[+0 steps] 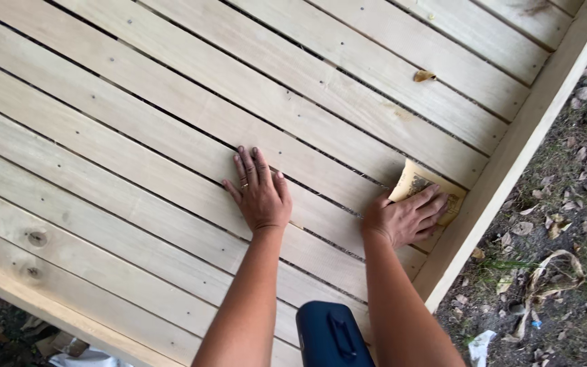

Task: The person sands the slatted surface of a large wooden frame outdoors, rubbing a sanding block back and forth across the planks while steadying the frame with the other hand. They occasionally reposition around the frame and briefly handle a piece of sandpaper before resuming sanding.

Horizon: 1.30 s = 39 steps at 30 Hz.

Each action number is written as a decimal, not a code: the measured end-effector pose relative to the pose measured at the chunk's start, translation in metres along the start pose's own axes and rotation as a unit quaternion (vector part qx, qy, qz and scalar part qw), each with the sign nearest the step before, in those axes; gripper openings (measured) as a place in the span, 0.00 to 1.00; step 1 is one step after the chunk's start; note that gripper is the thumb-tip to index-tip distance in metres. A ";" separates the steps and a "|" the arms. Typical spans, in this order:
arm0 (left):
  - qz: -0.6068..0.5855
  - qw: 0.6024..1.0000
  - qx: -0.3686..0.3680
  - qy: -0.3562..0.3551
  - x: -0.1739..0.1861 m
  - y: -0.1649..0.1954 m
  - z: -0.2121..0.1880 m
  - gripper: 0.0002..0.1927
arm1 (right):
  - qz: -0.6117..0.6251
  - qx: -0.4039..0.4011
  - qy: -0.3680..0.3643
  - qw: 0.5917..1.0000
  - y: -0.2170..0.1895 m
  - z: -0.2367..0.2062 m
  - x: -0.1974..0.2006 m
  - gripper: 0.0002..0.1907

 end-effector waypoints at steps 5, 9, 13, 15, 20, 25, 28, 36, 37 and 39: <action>-0.040 0.999 -0.007 0.001 -0.010 0.032 0.003 0.36 | 0.003 0.016 0.003 1.000 -0.010 -0.003 0.007 0.40; -0.061 0.998 0.031 0.000 -0.013 0.070 0.001 0.39 | -0.012 -0.004 -0.050 0.999 -0.017 0.002 0.007 0.43; -0.040 0.997 0.067 -0.003 -0.008 0.083 0.000 0.40 | -0.086 0.039 -0.098 0.991 -0.028 0.002 -0.010 0.48; -0.036 0.996 0.078 -0.034 -0.012 0.080 0.002 0.40 | -0.141 0.158 -0.123 0.969 -0.045 -0.001 -0.023 0.47; -0.010 0.996 0.082 -0.028 -0.011 0.075 0.008 0.41 | -0.078 0.425 -0.249 0.867 -0.057 0.012 -0.003 0.44; -0.024 0.993 0.109 -0.047 -0.011 0.070 0.011 0.42 | 0.039 0.510 0.010 0.859 -0.040 0.061 0.119 0.35; -0.020 0.994 0.105 -0.027 -0.003 0.071 0.011 0.42 | -0.008 0.471 -0.064 0.880 -0.055 0.072 0.074 0.37; 0.013 0.991 0.119 -0.057 -0.011 0.066 0.017 0.41 | -0.076 0.675 -0.099 0.727 -0.238 0.027 -0.047 0.36; 0.012 0.990 0.124 -0.073 -0.015 0.064 0.017 0.41 | -0.082 0.696 -0.124 0.702 -0.259 0.024 -0.052 0.37; 0.006 0.986 0.130 -0.104 -0.021 0.062 0.016 0.42 | -0.128 0.696 -0.181 0.683 -0.271 0.028 -0.052 0.38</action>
Point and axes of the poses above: each hand's wrist, its own z-axis towards the middle knuckle, its own x-axis out of the back of the hand, y = z × x, the point moved 10 cm from there along z, towards the middle knuckle, and after that the axes turned 15 degrees about -y, right-handed, at the moved point
